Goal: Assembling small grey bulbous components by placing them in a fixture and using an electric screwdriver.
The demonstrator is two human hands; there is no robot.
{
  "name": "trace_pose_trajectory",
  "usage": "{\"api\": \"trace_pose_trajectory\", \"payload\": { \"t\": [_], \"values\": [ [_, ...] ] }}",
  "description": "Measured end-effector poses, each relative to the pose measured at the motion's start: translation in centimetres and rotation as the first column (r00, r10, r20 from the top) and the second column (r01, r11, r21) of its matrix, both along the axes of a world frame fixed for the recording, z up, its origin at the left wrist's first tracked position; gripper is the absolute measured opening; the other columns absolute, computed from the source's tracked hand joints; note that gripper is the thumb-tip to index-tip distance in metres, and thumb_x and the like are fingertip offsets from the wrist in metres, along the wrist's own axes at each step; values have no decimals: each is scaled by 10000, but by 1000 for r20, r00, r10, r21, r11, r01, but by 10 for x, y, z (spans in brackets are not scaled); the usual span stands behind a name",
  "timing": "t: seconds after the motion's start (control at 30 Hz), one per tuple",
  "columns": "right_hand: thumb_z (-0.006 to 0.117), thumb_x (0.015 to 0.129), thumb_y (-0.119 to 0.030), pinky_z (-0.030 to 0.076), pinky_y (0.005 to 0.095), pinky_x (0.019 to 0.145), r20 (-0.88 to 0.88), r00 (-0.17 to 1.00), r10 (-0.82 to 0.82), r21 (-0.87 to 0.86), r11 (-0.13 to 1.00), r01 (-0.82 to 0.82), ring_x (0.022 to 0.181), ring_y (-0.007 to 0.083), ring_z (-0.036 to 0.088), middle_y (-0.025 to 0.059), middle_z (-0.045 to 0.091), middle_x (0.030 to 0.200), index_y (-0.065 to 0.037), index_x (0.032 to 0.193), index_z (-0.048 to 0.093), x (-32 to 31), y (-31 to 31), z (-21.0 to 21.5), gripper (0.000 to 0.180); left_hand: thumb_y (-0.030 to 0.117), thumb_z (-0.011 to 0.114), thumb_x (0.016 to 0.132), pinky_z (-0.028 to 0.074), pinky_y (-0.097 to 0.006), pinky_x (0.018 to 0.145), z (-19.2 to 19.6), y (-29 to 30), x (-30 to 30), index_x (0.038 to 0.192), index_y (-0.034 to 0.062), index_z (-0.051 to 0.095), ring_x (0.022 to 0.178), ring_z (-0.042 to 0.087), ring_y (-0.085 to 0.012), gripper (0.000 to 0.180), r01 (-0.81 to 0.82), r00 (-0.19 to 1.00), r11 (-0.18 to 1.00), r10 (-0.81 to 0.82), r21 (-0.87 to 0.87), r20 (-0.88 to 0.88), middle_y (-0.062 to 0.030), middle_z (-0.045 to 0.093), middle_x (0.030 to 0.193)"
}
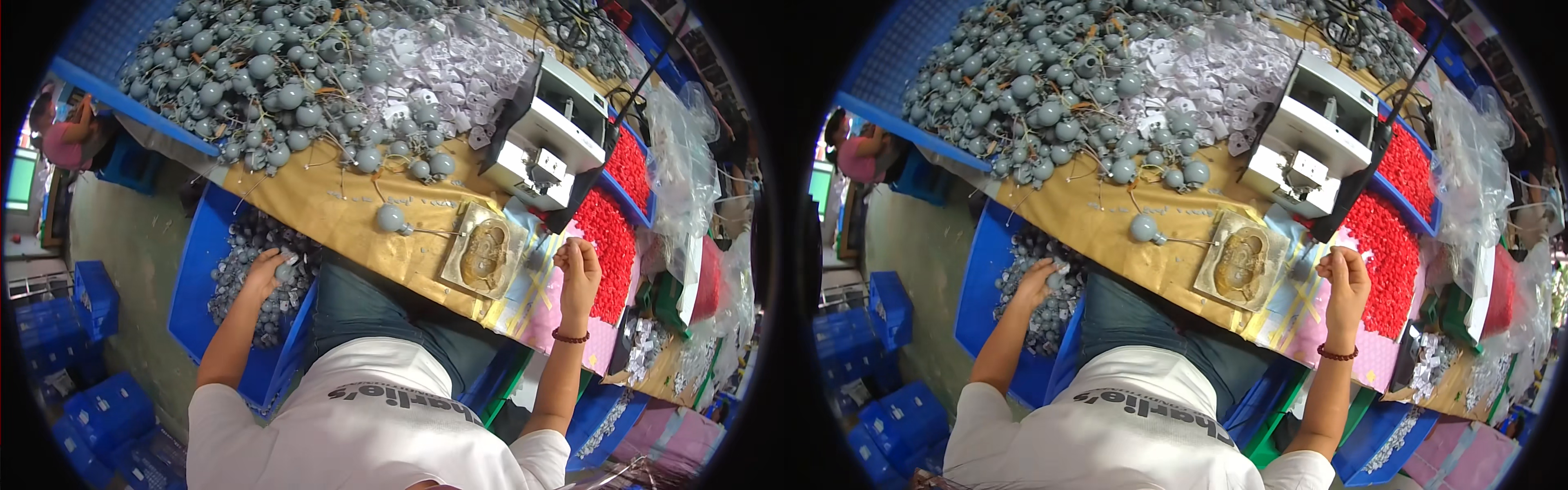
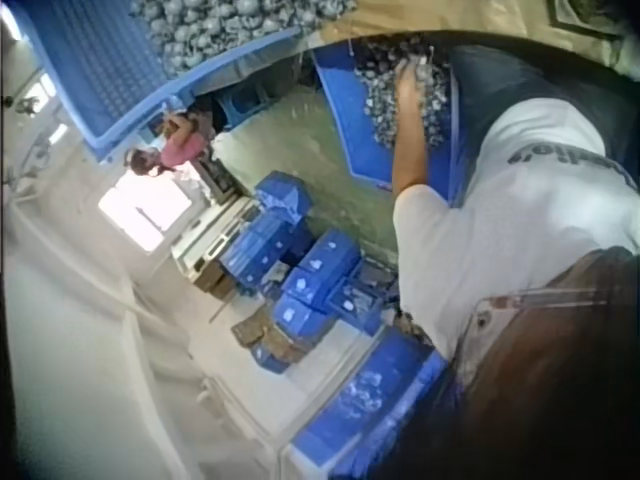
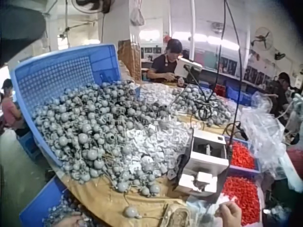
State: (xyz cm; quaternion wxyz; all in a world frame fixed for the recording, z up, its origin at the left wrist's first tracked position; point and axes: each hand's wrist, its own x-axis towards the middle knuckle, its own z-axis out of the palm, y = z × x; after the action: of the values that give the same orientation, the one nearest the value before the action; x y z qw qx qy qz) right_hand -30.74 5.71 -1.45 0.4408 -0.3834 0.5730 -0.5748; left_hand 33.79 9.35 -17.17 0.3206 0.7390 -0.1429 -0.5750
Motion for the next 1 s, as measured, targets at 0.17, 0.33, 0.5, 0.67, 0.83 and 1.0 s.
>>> {"api": "trace_pose_trajectory", "payload": {
  "t": [0.17,0.33,0.5,0.67,0.83,1.0],
  "values": [
    [598,1049,-140,522,244,737,-145,988,-43,8,999,45,798,85,623,25,669,896,-21,1097,662,-21,7,5,143,125,595,1012,524,-341,894,2,-24,26,1263,49,557,1016,633,-210,264,131,980,991,-126,-24,151,-104,627,1145],
    [613,1006,-91,532,320,778,-783,617,-80,-47,996,69,867,203,655,97,678,1018,-14,1166,657,-58,11,-4,183,26,610,962,498,-334,893,92,-81,-40,1119,23,584,1031,596,-209,159,285,710,665,338,-691,618,-100,600,1087],
    [633,935,-63,509,423,873,-998,64,-5,-4,1000,13,1017,335,618,161,650,1091,-41,1168,664,-72,-2,-7,236,-23,679,868,467,-400,986,218,-118,-143,1077,25,640,1101,596,-296,218,842,443,203,268,-499,856,-126,644,1112],
    [634,910,-64,509,460,802,-995,97,-9,-11,1000,-14,929,356,617,146,664,954,-55,1055,675,-77,-14,-17,150,70,724,827,475,-428,923,223,-166,-242,1026,83,692,1050,586,-304,203,925,375,-91,49,-370,926,-69,653,1020],
    [654,896,-94,519,463,776,-997,79,0,4,998,56,893,354,622,146,650,909,-54,935,651,-79,-20,-18,56,128,743,812,474,-422,864,204,-211,-323,992,90,708,1038,581,-281,187,941,326,-128,101,-312,940,-65,656,992],
    [669,876,-86,513,457,756,-996,83,-30,-28,999,24,863,352,617,148,635,873,-50,883,633,-74,-33,-19,52,103,673,808,458,-423,856,178,-245,-365,1004,74,716,1078,583,-267,203,996,-89,43,132,84,987,-68,678,1034]
  ]
}}
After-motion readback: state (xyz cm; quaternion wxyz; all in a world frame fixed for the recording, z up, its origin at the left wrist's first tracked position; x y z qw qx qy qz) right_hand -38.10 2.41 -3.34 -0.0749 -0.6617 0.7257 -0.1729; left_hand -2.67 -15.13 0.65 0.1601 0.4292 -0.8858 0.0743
